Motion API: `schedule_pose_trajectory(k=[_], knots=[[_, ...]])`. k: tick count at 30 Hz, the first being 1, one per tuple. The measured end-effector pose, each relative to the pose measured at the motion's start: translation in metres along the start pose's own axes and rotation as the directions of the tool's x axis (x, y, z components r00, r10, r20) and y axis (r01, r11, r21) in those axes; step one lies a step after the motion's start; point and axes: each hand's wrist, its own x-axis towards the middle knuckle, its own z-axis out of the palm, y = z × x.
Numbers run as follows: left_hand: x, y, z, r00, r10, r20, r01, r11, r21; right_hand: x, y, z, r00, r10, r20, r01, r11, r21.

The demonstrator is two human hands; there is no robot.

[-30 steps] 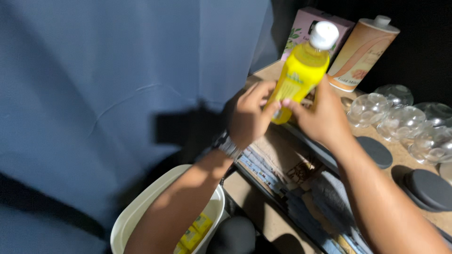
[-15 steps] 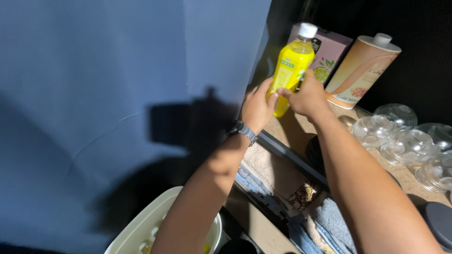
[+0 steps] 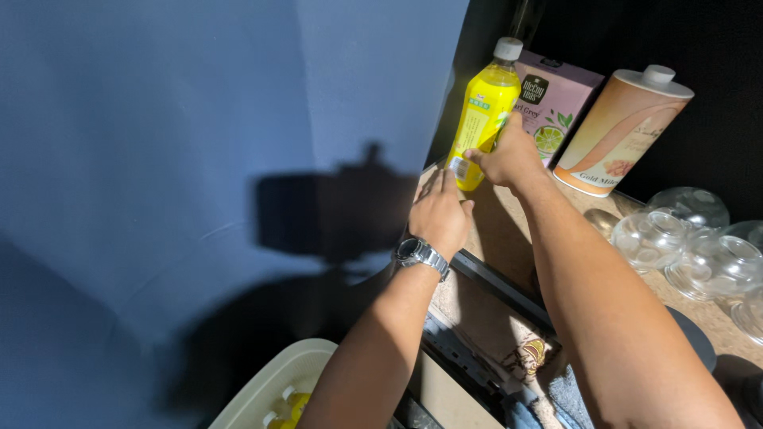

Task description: The person organizes items on a metal shelf by transferring them from a white bucket. They place a box of tea, a large container, and several yellow bottles onto the shelf. They also arrange folded towels and stack black circular lids on the shelf.

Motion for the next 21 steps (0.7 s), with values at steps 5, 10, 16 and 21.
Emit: schedule_pose_trajectory(k=[5,10,16,21], knots=[[-0.001,-0.001,0.0,0.999,0.013,0.049,-0.014,1.0,0.008,0.004,-0.002,0.002,1.0,0.012,0.01,-0.012,1.0,0.004],[0.0,0.002,-0.002,1.0,0.018,0.014,-0.019,0.999,0.046,0.004,-0.001,0.003,1.0,0.005,0.001,-0.005,0.999,0.032],[0.005,-0.008,0.02,1.0,-0.012,-0.025,0.013,0.999,0.033,-0.022,0.006,0.011,0.996,-0.023,0.09,0.026,0.999,-0.025],[0.021,-0.027,0.045,1.0,-0.014,0.004,0.014,0.999,0.038,-0.066,0.006,-0.001,0.997,-0.067,-0.026,0.066,0.997,-0.029]])
